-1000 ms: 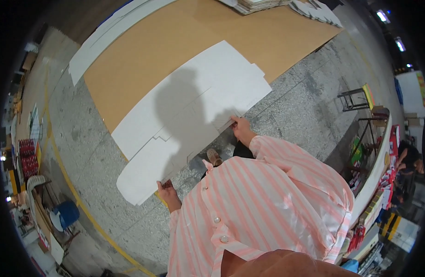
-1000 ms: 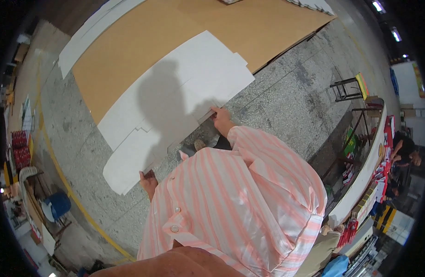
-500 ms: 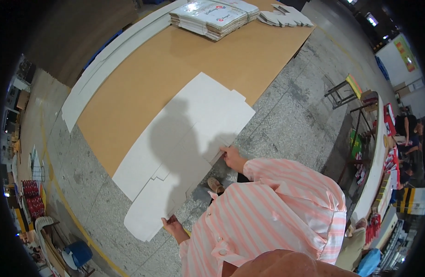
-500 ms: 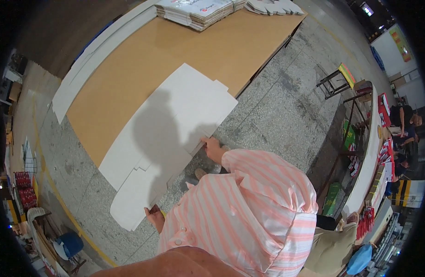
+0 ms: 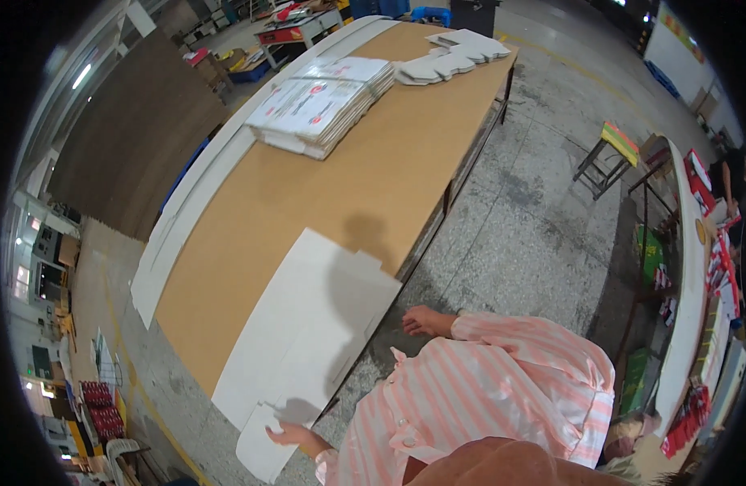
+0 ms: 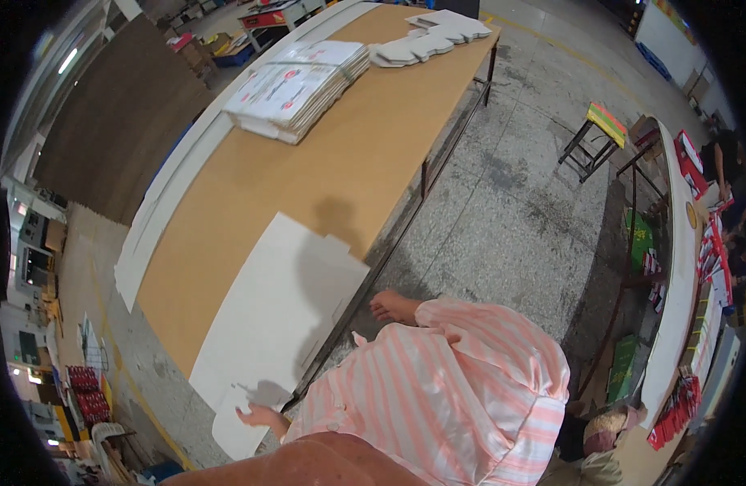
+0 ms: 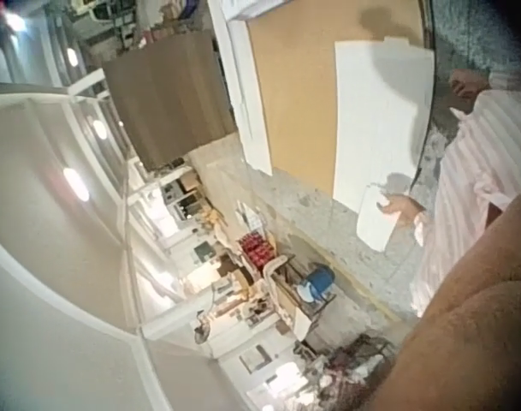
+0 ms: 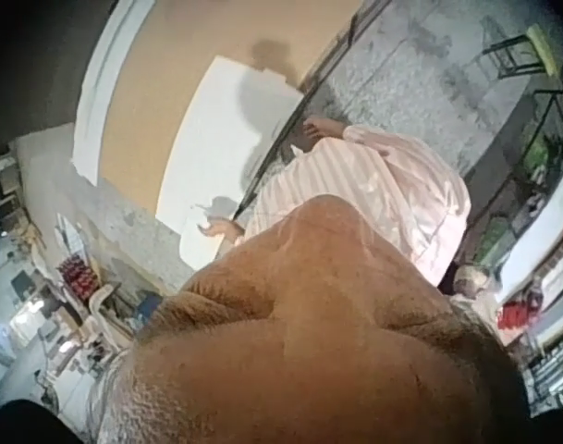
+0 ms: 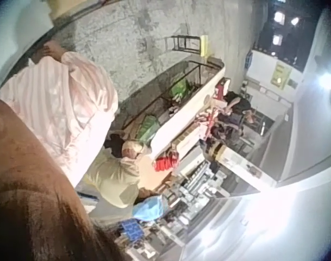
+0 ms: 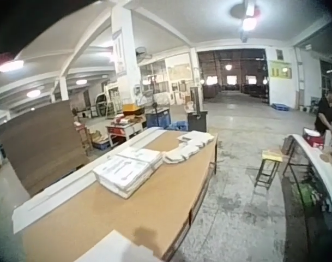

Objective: The person is sorting, checking, and stacking flat cardboard packaging templates on a large table in a factory environment.

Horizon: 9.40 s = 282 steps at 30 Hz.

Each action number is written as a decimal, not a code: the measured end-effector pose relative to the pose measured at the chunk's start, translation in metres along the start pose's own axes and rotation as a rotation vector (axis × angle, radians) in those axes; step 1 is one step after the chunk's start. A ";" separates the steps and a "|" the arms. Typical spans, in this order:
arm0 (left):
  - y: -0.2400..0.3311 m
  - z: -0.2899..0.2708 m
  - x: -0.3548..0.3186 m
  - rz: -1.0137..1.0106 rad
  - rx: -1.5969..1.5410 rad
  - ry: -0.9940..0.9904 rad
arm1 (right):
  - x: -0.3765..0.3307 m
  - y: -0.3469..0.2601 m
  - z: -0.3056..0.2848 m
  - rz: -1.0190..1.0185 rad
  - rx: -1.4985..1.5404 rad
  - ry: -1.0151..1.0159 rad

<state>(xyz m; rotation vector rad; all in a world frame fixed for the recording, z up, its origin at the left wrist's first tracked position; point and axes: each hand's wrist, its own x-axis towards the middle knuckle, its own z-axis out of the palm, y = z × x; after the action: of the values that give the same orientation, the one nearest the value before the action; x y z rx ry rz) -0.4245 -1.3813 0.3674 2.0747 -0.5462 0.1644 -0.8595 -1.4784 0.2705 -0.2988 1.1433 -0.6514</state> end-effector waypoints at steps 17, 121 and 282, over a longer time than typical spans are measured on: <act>0.364 0.342 -0.302 0.185 -0.792 -1.057 | -0.066 -0.131 -0.350 -0.231 0.752 0.286; 0.777 0.941 -0.523 -0.313 -0.390 -0.747 | 0.076 -1.067 -0.864 -0.755 0.061 0.293; 0.635 0.510 -0.513 0.256 -0.621 -0.448 | -0.013 -0.713 -0.526 -1.010 -0.396 -0.131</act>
<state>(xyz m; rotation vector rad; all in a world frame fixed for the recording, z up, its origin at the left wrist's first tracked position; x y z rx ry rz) -1.2127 -1.9309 0.4177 1.4244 -0.9935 -0.2999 -1.5731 -1.9718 0.4508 -1.2847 0.9407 -1.2525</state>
